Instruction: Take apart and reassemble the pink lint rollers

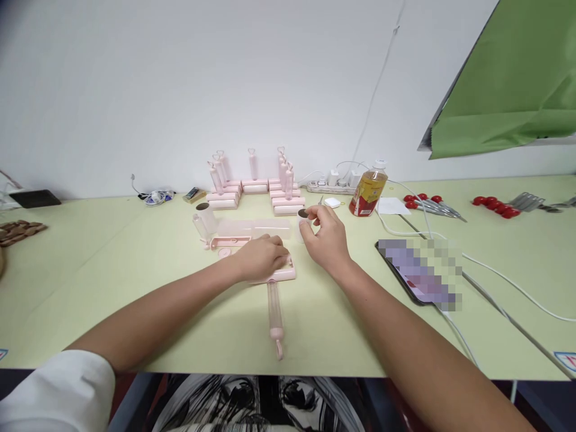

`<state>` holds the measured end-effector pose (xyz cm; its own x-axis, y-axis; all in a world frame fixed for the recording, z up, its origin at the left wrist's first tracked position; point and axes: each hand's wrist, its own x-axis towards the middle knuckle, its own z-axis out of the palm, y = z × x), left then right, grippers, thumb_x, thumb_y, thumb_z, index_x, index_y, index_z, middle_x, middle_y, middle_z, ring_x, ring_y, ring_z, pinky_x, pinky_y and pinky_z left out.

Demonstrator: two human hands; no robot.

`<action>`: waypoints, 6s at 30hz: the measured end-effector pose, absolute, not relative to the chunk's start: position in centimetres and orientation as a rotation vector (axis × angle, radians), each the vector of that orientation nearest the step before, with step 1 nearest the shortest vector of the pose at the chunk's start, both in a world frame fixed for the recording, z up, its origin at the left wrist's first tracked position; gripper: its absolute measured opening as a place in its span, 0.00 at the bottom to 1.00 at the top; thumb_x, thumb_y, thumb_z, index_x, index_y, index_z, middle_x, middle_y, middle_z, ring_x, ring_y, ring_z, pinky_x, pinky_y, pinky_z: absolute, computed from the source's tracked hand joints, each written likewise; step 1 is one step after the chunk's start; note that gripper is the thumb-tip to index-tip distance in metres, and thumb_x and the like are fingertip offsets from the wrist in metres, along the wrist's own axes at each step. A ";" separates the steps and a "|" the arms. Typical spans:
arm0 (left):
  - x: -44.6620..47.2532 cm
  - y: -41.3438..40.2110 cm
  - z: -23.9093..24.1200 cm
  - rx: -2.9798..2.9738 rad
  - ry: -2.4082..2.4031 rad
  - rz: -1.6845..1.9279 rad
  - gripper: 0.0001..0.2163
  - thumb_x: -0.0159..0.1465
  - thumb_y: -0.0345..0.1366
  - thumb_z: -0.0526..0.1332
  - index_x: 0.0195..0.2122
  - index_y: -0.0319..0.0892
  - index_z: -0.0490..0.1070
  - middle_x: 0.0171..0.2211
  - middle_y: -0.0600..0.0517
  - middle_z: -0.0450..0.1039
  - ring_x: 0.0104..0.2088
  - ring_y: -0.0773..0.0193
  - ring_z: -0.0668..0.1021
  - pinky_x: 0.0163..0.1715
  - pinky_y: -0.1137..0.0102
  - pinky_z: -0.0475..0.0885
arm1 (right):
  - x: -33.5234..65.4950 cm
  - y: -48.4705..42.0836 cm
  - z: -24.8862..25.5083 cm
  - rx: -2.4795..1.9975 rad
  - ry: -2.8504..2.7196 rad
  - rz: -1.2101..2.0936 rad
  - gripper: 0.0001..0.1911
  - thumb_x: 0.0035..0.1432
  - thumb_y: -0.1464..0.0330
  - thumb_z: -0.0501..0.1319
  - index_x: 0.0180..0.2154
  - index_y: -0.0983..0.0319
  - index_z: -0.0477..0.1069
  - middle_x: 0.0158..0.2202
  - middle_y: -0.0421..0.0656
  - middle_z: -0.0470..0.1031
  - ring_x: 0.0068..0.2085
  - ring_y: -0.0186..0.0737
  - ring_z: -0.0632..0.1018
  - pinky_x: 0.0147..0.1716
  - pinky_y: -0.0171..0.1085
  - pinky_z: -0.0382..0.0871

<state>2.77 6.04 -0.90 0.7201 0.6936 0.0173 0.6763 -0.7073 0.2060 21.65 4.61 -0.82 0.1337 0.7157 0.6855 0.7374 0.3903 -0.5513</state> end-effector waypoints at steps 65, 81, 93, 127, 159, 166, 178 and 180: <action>-2.6 6.2 4.2 2.094 1.086 1.041 0.12 0.63 0.45 0.57 0.32 0.41 0.67 0.29 0.51 0.72 0.29 0.63 0.76 0.31 0.67 0.71 | 19.7 0.9 0.9 -1.017 -2.668 0.416 0.11 0.59 0.63 0.60 0.39 0.63 0.74 0.52 0.52 0.73 0.52 0.52 0.73 0.50 0.47 0.65; 2.4 9.7 -0.2 2.990 1.298 -0.026 0.11 0.61 0.31 0.54 0.34 0.38 0.77 0.35 0.42 0.77 0.36 0.53 0.79 0.32 0.65 0.68 | 17.4 0.1 -0.9 -1.078 -2.787 0.614 0.10 0.62 0.66 0.56 0.39 0.66 0.71 0.62 0.60 0.61 0.61 0.58 0.65 0.56 0.51 0.62; 0.3 6.8 1.6 2.661 1.133 0.473 0.14 0.68 0.37 0.48 0.36 0.41 0.72 0.35 0.49 0.75 0.34 0.61 0.76 0.31 0.69 0.66 | 17.5 0.6 -0.9 -1.047 -2.614 0.485 0.09 0.61 0.66 0.57 0.40 0.64 0.69 0.42 0.51 0.74 0.44 0.49 0.73 0.43 0.45 0.67; -2.8 1.2 -0.3 2.539 1.085 0.763 0.13 0.66 0.48 0.54 0.36 0.42 0.66 0.24 0.55 0.66 0.24 0.67 0.68 0.24 0.73 0.60 | 18.1 0.0 0.7 -0.991 -1.948 1.321 0.24 0.61 0.48 0.53 0.26 0.61 0.63 0.19 0.35 0.63 0.20 0.31 0.63 0.22 0.32 0.57; -1.7 2.6 -1.3 1.213 0.761 1.115 0.21 0.56 0.49 0.66 0.37 0.44 0.55 0.33 0.52 0.75 0.24 0.67 0.78 0.19 0.75 0.69 | 22.2 4.0 -0.3 -1.210 -1.872 0.771 0.28 0.51 0.61 0.66 0.54 0.60 0.66 0.34 0.41 0.75 0.28 0.35 0.72 0.28 0.35 0.65; -0.5 1.8 -2.4 1.284 0.832 0.911 0.25 0.58 0.55 0.62 0.46 0.45 0.56 0.36 0.51 0.74 0.22 0.68 0.77 0.15 0.75 0.68 | 20.2 2.3 0.6 -1.065 -1.521 0.747 0.18 0.50 0.57 0.66 0.38 0.62 0.72 0.25 0.38 0.68 0.24 0.33 0.68 0.23 0.34 0.63; -1.2 2.2 -3.2 1.498 0.919 0.775 0.16 0.61 0.49 0.60 0.38 0.40 0.66 0.31 0.53 0.70 0.22 0.72 0.72 0.18 0.77 0.63 | 22.3 6.4 -1.7 -1.623 -1.610 0.314 0.10 0.49 0.61 0.62 0.29 0.62 0.71 0.21 0.38 0.68 0.24 0.36 0.68 0.27 0.35 0.59; -1.2 2.0 -3.2 1.518 0.904 0.766 0.14 0.61 0.47 0.60 0.37 0.40 0.66 0.31 0.53 0.70 0.23 0.72 0.72 0.18 0.77 0.63 | 22.3 6.9 -1.9 -1.674 -1.630 0.312 0.10 0.49 0.61 0.62 0.28 0.61 0.70 0.21 0.38 0.70 0.25 0.36 0.69 0.27 0.35 0.58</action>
<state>-1.21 2.03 -3.18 0.4898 0.8716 -0.0180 0.1261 -0.0504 0.9907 22.26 6.92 -1.88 0.1536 0.9320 0.3282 0.7452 0.1089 -0.6579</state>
